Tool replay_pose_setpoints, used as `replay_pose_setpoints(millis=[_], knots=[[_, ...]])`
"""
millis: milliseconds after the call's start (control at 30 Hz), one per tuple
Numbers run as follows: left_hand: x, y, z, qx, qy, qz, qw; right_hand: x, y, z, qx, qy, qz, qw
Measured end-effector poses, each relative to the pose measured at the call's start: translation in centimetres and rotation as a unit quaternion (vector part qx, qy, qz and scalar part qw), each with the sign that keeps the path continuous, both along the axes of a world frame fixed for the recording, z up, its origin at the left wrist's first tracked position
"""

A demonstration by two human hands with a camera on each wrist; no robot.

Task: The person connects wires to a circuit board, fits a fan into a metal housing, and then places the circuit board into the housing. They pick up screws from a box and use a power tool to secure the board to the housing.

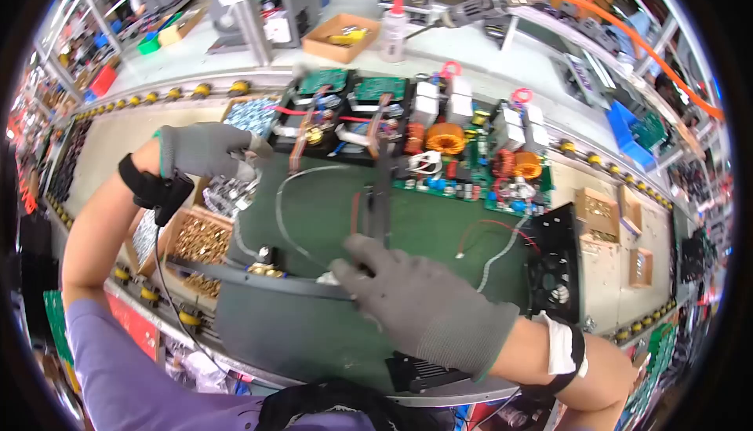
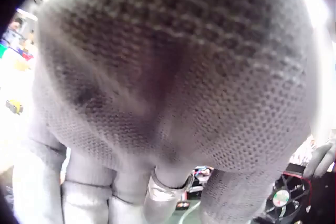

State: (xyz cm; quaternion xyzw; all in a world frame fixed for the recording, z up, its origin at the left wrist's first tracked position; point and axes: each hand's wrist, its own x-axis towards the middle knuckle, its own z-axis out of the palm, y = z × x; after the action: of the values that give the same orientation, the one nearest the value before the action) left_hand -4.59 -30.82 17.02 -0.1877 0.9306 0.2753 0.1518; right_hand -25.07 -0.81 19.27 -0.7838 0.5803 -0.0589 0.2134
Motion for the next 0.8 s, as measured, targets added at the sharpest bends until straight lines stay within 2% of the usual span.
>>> replay_pose_setpoints(millis=[33, 67, 133, 167, 200, 233, 300, 333, 367, 400, 433, 467, 533, 600, 633, 667, 700, 733, 767, 800], knots=[[-1.3, 0.9, 1.7, -0.01, 0.013, 0.006, 1.0, -0.7, 0.1, 0.7, -0.005, -0.041, 0.009, 0.999], [-2.4, 1.6, 3.0, -0.025, 0.037, 0.007, 0.999, -2.3, 0.1, 1.6, -0.006, -0.029, -0.006, 1.0], [-4.0, 3.1, 4.5, -0.009, 0.103, 0.019, 0.994, -7.1, -0.4, 3.9, -0.153, -0.017, -0.024, 0.988], [-5.0, 5.1, 6.4, 0.025, 0.066, 0.063, 0.995, -9.4, -0.8, 5.1, -0.122, -0.053, -0.191, 0.973], [-4.9, 6.1, 6.2, 0.001, 0.103, 0.04, 0.994, -12.2, -1.8, 5.9, -0.093, -0.046, -0.327, 0.939], [-4.7, 7.2, 5.7, -0.024, 0.138, 0.017, 0.99, -17.8, -2.5, 3.6, -0.211, 0.068, -0.304, 0.927], [-4.2, 9.9, 4.0, -0.123, 0.246, -0.097, 0.956, -24.8, -3.6, 0.8, -0.121, 0.17, -0.42, 0.883], [-3.9, 11.6, 4.2, -0.144, 0.227, -0.111, 0.957, -26.7, -4.5, -0.5, -0.033, 0.184, -0.488, 0.852], [-3.5, 13.3, 4.5, -0.165, 0.208, -0.125, 0.956, -30.7, -4.9, -3.8, -0.043, 0.232, -0.456, 0.858], [-2.9, 14.6, 4.1, -0.153, 0.208, -0.124, 0.958, -28.2, -6.0, -2.3, 0.075, 0.166, -0.528, 0.83], [-2.4, 15.7, 3.6, -0.143, 0.207, -0.123, 0.96, -28.5, -7.0, -3.6, 0.092, 0.189, -0.528, 0.823], [-2.0, 16.9, 3.1, -0.146, 0.209, -0.125, 0.959, -28.3, -7.5, -4.4, 0.116, 0.162, -0.538, 0.819], [-1.8, 19.1, 2.3, -0.199, 0.298, -0.139, 0.923, -28.0, -8.5, -4.7, 0.134, 0.133, -0.55, 0.814], [-2.3, 21.5, 1.6, -0.216, 0.331, -0.146, 0.907, -28.1, -9.1, -4.6, 0.167, 0.143, -0.575, 0.788], [-2.6, 22.4, 1.5, -0.231, 0.363, -0.149, 0.89, -27.8, -8.8, -4.2, 0.166, 0.145, -0.575, 0.788], [-2.8, 22.9, 1.3, -0.238, 0.358, -0.189, 0.883, -27.4, -8.5, -3.6, 0.158, 0.106, -0.582, 0.791], [-3.1, 23.0, 1.0, -0.239, 0.36, -0.184, 0.882, -27.1, -8.4, -3.0, 0.149, 0.068, -0.586, 0.793], [-3.3, 23.2, 0.5, -0.228, 0.396, -0.194, 0.868, -28.0, -8.5, -3.5, 0.151, 0.072, -0.583, 0.795], [-3.5, 23.7, -0.1, -0.21, 0.427, -0.207, 0.855, -29.8, -8.4, -5.0, 0.087, 0.121, -0.567, 0.81], [-3.6, 25.1, -1.1, -0.168, 0.408, -0.194, 0.876, -31.0, -8.1, -5.5, 0.039, 0.157, -0.556, 0.816]])
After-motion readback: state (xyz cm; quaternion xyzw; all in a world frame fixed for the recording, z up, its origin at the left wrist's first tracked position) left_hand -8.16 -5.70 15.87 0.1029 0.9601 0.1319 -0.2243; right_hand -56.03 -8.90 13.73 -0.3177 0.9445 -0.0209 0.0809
